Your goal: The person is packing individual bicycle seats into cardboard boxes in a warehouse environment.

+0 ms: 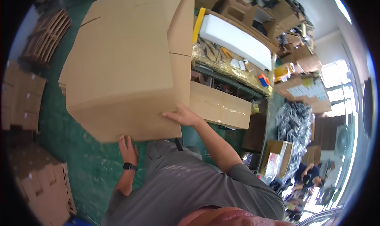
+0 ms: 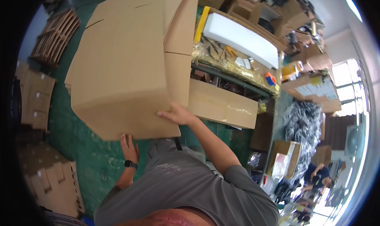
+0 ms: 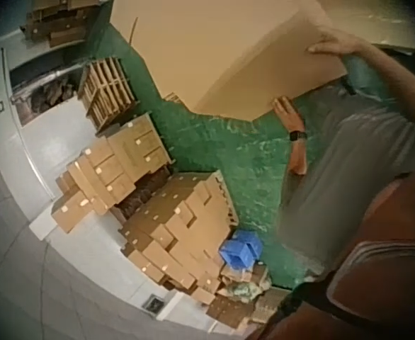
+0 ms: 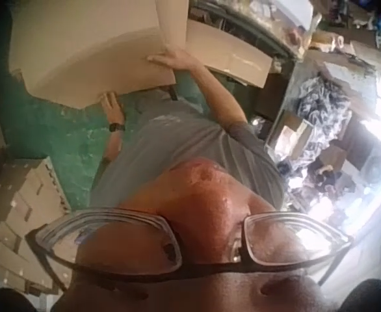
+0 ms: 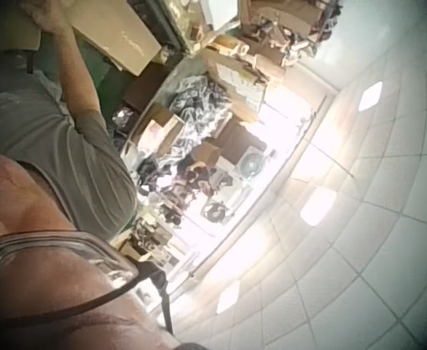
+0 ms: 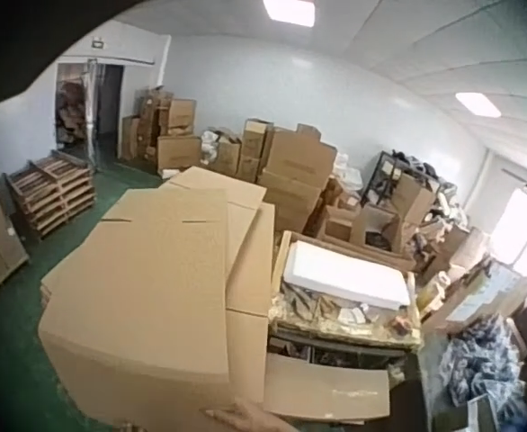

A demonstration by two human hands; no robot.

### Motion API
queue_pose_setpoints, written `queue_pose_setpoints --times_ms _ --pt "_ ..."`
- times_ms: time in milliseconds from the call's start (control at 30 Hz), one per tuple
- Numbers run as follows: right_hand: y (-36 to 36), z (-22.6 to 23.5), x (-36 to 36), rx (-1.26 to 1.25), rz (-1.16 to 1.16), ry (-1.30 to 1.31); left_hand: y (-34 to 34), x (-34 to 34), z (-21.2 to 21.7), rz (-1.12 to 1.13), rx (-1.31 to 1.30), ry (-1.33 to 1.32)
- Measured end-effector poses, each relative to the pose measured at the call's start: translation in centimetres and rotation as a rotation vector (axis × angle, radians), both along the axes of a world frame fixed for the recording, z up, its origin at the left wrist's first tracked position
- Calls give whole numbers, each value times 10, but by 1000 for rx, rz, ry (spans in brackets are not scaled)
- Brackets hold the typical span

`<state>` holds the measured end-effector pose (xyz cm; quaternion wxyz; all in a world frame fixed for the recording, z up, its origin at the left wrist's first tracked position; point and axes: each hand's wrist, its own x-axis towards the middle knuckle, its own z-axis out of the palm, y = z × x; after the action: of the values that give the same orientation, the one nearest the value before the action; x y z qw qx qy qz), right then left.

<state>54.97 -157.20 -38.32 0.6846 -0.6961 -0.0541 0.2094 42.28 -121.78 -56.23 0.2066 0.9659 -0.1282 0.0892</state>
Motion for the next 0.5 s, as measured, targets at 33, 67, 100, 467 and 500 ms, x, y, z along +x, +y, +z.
queue_pose_setpoints --times_ms 33,67,100,467,500 --pt "-19 17 -4 -193 167 -226 -27 -3 3 18 13 11" --pt "-28 38 -7 -236 190 -601 -56 -6 1 4 -93 148" --pt "-48 60 -11 -297 317 -597 -85 -8 -7 -5 -205 278" --pt "-460 115 -129 -687 691 -490 -407 -103 -68 959 -2664 627" --pt "-495 132 -136 -738 642 -395 -439 -123 -44 871 -2780 497"
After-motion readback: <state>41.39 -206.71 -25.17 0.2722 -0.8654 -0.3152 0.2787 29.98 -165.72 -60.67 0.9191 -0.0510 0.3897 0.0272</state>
